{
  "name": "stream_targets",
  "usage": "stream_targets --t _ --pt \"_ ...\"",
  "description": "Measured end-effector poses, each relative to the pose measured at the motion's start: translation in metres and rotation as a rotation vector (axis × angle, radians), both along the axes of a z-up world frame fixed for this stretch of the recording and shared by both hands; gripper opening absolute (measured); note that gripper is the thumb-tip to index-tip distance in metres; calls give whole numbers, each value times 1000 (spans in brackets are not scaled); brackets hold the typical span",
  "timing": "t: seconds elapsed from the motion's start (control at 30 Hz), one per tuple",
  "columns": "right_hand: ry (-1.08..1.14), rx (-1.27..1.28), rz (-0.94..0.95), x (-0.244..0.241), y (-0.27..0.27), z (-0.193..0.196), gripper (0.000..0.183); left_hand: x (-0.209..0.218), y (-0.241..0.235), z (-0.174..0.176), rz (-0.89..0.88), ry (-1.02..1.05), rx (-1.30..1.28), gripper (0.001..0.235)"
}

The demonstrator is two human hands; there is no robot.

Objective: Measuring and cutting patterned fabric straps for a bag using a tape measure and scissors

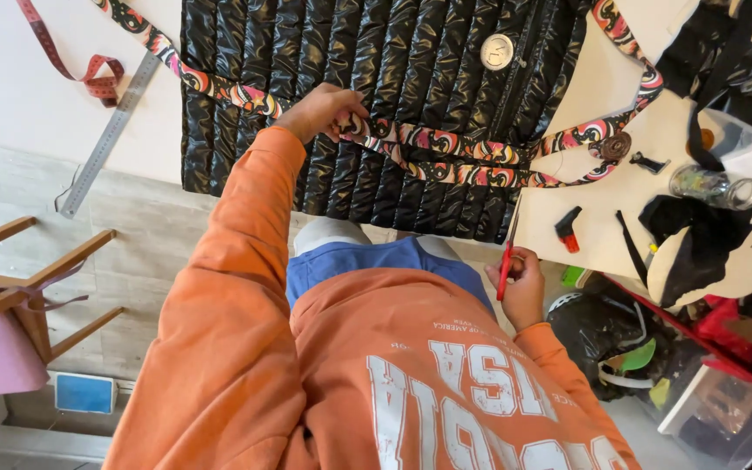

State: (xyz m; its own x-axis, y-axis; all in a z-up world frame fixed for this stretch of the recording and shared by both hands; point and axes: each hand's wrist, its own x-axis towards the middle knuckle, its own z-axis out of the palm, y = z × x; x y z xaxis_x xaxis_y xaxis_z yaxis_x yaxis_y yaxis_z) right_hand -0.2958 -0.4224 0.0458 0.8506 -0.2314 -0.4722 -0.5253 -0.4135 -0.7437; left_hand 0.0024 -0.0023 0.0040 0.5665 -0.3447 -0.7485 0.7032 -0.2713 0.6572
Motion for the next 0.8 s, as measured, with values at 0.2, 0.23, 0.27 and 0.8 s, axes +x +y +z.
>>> stream_targets --t 0.2,0.23,0.27,0.8 --pt "32 -52 -20 6 19 4 49 0 9 -55 -161 -381 307 29" --pt "-3 -35 -5 5 20 1 49 -2 12 -72 -197 -474 400 29" --pt "-1 -33 -8 5 21 1 49 -5 13 -83 -201 -473 401 29" --pt "26 70 -37 -4 10 -23 58 -43 21 -138 61 -514 567 27"
